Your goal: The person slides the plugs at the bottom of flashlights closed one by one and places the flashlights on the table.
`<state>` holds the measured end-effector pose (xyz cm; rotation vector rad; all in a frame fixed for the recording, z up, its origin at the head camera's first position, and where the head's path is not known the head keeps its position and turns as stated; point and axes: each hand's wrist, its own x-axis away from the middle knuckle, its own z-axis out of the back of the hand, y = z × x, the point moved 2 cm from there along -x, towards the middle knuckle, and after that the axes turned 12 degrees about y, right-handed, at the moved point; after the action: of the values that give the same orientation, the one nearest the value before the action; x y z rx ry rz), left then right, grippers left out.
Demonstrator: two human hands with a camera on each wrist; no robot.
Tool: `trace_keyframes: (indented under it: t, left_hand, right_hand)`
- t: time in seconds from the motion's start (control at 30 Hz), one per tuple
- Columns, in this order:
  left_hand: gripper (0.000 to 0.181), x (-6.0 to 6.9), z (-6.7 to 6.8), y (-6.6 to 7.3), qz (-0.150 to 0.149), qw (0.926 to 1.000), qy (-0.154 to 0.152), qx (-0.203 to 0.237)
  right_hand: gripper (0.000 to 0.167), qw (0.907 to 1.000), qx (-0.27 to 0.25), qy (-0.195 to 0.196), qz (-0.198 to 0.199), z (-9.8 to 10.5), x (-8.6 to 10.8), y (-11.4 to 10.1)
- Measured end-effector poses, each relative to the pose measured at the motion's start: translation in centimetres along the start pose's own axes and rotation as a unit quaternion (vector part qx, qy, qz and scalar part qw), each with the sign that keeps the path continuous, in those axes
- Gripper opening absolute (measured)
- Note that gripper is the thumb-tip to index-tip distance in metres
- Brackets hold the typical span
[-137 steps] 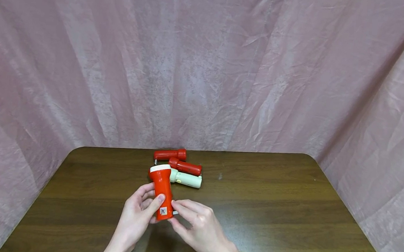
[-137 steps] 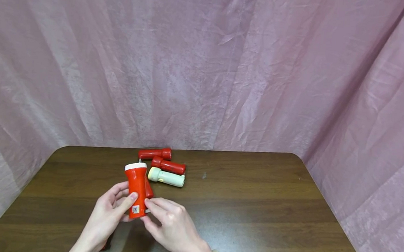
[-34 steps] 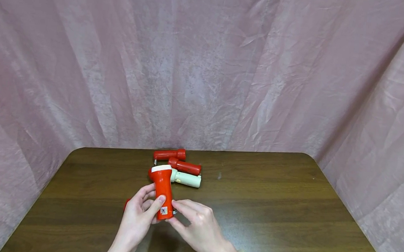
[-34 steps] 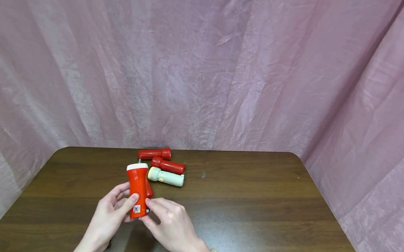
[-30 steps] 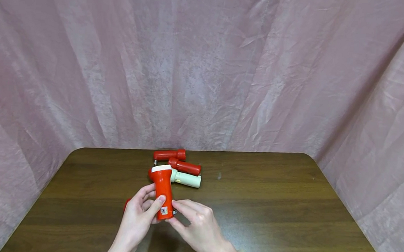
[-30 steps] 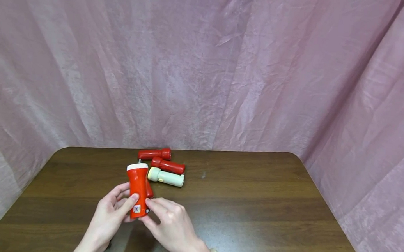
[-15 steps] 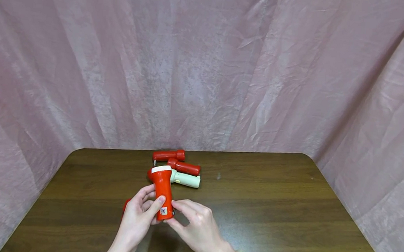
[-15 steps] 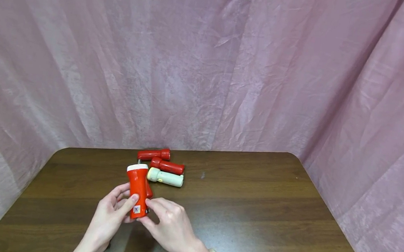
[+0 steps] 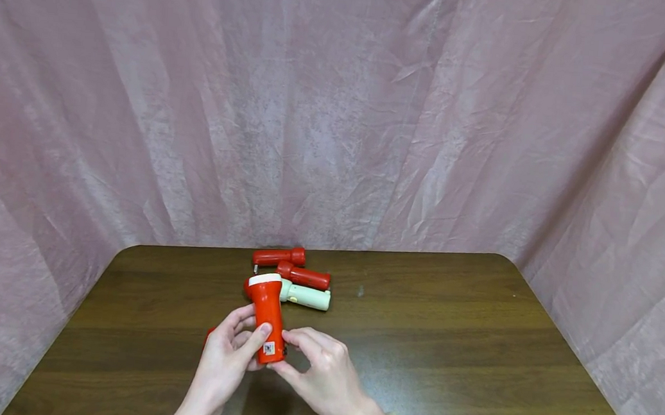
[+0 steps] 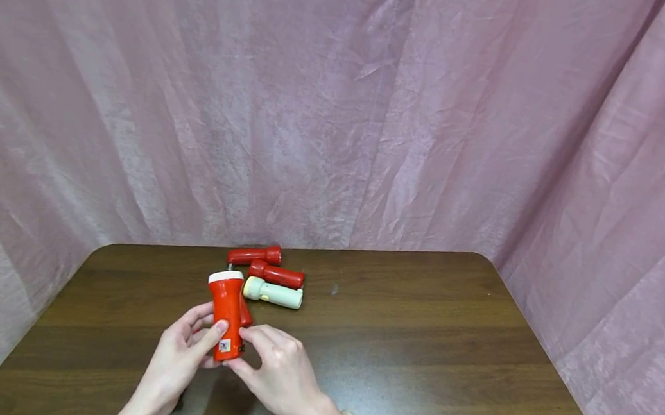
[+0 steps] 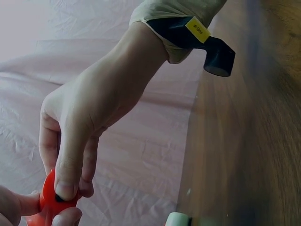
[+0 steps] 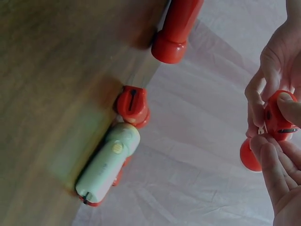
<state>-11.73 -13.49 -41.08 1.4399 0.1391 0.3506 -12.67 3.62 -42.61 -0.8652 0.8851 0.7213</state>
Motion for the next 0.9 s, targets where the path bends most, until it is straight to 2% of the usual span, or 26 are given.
trace_keyframes:
  t: [0.1, 0.33, 0.53, 0.77, 0.9]
  left_hand:
    - [0.056, -0.1, 0.4, 0.0, -0.002, 1.0, -0.003, -0.008]
    - [0.053, -0.3, 0.9, 0.3, -0.008, 0.9995, -0.019, -0.022]
    - [0.05, -0.5, 1.1, 0.6, -0.017, 0.9991, -0.033, -0.018]
    - [0.055, -0.9, 1.6, 0.2, -0.025, 0.9972, -0.036, -0.06]
    - [0.056, -1.1, 1.6, -0.2, -0.028, 0.9956, -0.042, -0.079]
  right_hand:
    - [0.044, 0.9999, 0.001, -0.014, 0.002, 0.1, -0.1, 0.0]
    - [0.051, 0.9986, -0.015, -0.043, -0.028, 0.4, -0.4, 0.1]
    - [0.05, 0.9987, -0.007, -0.05, -0.012, 0.5, -0.4, 0.1]
    - [0.054, 0.9979, 0.007, -0.064, 0.007, 0.1, 0.1, 0.2]
    - [0.056, 0.9974, 0.015, -0.071, 0.003, -0.1, 0.6, 0.1]
